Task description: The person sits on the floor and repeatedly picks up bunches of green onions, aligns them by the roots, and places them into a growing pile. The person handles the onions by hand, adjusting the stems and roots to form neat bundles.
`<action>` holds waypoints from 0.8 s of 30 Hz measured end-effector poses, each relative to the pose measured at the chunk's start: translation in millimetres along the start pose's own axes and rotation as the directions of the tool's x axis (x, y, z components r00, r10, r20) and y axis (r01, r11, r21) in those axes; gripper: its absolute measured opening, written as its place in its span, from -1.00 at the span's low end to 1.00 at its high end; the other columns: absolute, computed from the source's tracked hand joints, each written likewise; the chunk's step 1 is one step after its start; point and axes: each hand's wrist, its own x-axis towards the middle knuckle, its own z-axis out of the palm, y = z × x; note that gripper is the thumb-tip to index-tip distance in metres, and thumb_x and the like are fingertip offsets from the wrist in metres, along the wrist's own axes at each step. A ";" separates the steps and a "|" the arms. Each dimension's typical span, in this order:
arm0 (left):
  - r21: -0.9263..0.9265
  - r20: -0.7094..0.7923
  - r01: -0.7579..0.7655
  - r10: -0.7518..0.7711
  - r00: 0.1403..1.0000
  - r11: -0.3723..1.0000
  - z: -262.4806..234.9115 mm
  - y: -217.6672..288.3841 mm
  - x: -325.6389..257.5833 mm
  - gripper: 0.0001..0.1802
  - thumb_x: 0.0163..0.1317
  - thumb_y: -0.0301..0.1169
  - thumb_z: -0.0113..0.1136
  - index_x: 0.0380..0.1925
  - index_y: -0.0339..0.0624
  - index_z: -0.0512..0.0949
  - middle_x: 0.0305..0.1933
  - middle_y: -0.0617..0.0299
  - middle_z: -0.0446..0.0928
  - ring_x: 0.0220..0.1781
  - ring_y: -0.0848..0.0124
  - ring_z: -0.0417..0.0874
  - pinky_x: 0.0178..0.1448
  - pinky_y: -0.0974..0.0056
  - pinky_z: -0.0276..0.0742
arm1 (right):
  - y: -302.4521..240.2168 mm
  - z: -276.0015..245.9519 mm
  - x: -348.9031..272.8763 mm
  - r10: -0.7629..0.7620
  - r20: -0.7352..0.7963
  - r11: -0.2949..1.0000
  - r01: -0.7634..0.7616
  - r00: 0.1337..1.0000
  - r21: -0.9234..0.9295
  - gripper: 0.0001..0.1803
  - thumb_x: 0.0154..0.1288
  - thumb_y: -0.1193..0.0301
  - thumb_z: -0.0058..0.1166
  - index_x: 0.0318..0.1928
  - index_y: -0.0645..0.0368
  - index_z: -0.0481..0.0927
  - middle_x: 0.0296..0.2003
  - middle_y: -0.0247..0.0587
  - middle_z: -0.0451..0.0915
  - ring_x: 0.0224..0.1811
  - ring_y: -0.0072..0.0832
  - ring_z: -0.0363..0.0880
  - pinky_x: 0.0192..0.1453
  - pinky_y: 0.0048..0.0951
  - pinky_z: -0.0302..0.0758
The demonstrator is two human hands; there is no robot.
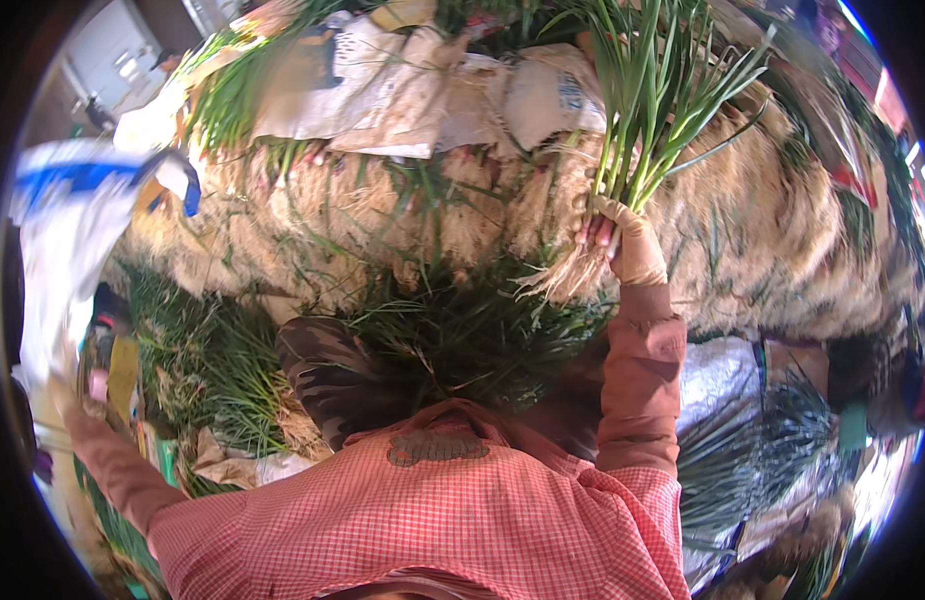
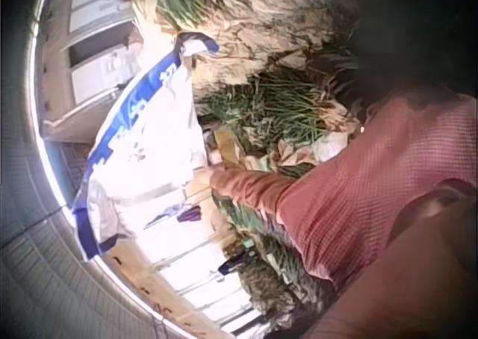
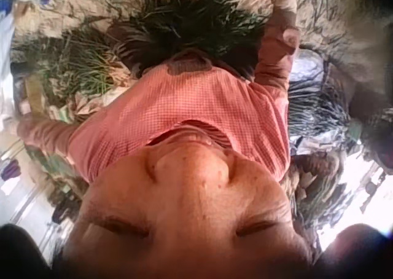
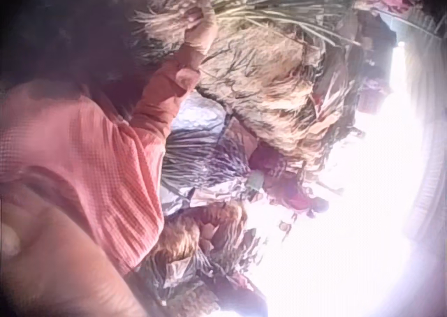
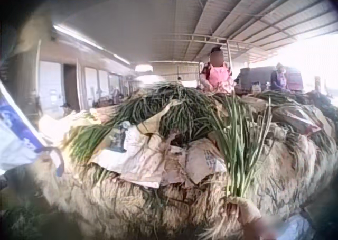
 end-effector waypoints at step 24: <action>-0.421 0.404 -0.028 0.214 0.889 0.907 148.0 176.3 -260.6 -0.67 0.27 -0.26 0.00 -0.15 -0.32 0.52 -0.20 -0.10 0.52 -0.17 0.10 0.57 -0.12 0.15 0.47 | 49.8 1.1 25.2 0.023 0.061 0.978 -0.010 0.998 -0.207 -0.75 0.04 0.48 0.19 -0.23 0.27 0.52 -0.48 -0.32 0.46 -0.45 -0.50 0.44 -0.34 -0.46 0.49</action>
